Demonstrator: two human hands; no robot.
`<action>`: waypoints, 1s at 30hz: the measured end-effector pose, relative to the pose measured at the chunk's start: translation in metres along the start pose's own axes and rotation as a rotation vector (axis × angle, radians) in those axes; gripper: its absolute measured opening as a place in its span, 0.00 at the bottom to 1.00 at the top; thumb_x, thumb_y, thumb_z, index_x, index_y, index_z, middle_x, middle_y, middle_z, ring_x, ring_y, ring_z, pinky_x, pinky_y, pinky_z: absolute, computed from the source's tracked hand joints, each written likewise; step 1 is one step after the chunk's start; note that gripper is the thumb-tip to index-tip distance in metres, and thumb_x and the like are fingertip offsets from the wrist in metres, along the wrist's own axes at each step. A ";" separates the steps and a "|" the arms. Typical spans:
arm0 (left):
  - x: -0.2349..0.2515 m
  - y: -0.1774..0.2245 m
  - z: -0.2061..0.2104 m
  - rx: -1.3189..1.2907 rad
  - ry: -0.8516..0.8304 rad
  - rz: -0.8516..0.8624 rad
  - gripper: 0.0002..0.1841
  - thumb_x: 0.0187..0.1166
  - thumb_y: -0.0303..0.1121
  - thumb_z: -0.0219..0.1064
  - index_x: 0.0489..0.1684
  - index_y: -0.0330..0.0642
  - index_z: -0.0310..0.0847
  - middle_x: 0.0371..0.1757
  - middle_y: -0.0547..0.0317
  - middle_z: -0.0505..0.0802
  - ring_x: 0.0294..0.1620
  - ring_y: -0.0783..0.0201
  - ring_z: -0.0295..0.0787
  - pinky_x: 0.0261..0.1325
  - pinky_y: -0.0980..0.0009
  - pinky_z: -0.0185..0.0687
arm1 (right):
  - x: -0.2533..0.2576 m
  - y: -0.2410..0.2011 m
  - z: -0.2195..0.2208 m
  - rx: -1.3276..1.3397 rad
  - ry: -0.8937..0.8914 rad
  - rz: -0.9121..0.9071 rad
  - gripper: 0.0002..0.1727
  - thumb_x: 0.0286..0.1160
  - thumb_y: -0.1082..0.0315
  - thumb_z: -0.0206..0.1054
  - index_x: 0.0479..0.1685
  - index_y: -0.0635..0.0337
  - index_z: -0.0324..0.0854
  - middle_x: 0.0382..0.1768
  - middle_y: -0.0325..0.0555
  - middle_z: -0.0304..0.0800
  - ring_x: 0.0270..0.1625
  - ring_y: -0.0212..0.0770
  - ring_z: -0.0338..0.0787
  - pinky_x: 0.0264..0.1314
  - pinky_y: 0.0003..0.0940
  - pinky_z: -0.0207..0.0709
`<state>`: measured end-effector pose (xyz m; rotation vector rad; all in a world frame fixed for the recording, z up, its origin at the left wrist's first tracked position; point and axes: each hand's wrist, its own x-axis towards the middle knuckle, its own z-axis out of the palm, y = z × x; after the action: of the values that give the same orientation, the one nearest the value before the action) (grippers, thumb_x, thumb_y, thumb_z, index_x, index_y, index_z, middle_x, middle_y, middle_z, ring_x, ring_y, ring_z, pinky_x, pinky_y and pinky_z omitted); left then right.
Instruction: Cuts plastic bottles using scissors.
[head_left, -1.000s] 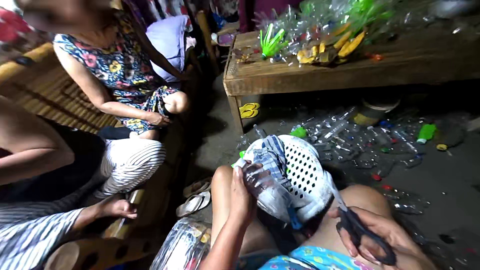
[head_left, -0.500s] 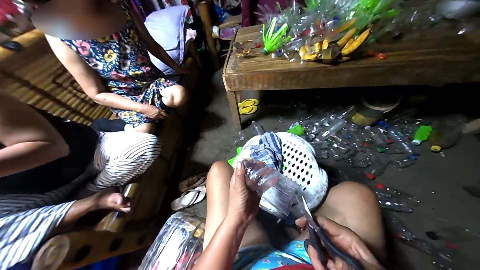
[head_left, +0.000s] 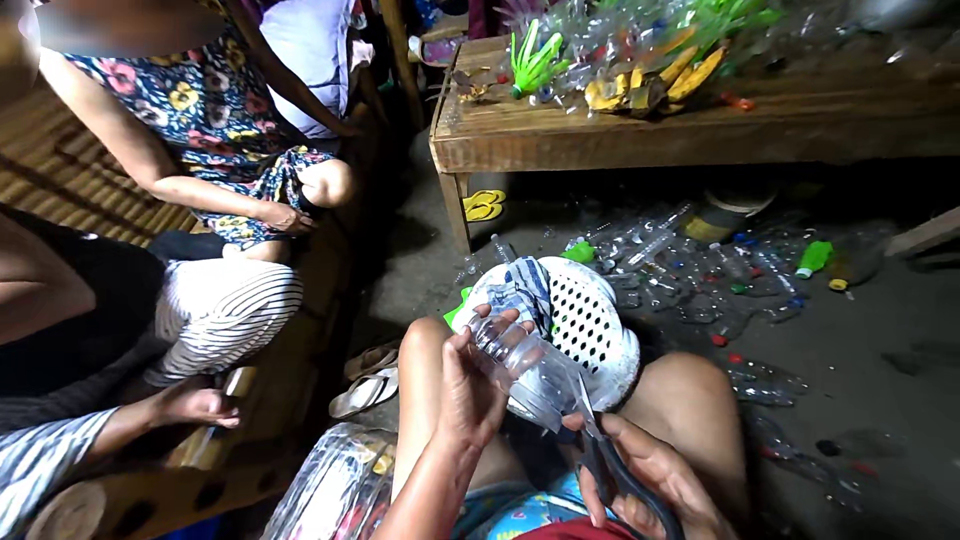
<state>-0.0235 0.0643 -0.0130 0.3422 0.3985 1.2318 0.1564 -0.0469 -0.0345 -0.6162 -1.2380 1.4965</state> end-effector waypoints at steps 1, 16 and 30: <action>0.001 0.000 -0.001 -0.042 0.002 0.002 0.20 0.88 0.40 0.41 0.59 0.41 0.78 0.52 0.44 0.94 0.54 0.47 0.95 0.55 0.54 0.92 | 0.000 0.000 0.002 -0.011 0.008 0.000 0.33 0.79 0.49 0.70 0.81 0.53 0.73 0.39 0.33 0.93 0.36 0.21 0.89 0.41 0.18 0.83; 0.005 0.007 0.023 0.124 0.249 0.042 0.19 0.94 0.40 0.37 0.50 0.46 0.76 0.38 0.57 0.92 0.41 0.60 0.95 0.48 0.61 0.93 | -0.004 0.003 0.009 -0.191 0.038 -0.023 0.32 0.79 0.48 0.69 0.80 0.52 0.74 0.36 0.30 0.93 0.36 0.19 0.88 0.43 0.17 0.83; -0.001 0.006 0.021 0.147 0.212 0.062 0.17 0.93 0.39 0.38 0.56 0.44 0.74 0.41 0.55 0.93 0.43 0.57 0.95 0.51 0.59 0.93 | -0.004 0.001 0.014 -0.243 0.058 -0.028 0.35 0.79 0.43 0.67 0.76 0.62 0.76 0.34 0.31 0.91 0.33 0.18 0.85 0.38 0.16 0.80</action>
<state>-0.0192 0.0642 0.0089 0.3526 0.6669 1.3077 0.1445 -0.0557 -0.0318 -0.7939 -1.3889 1.3054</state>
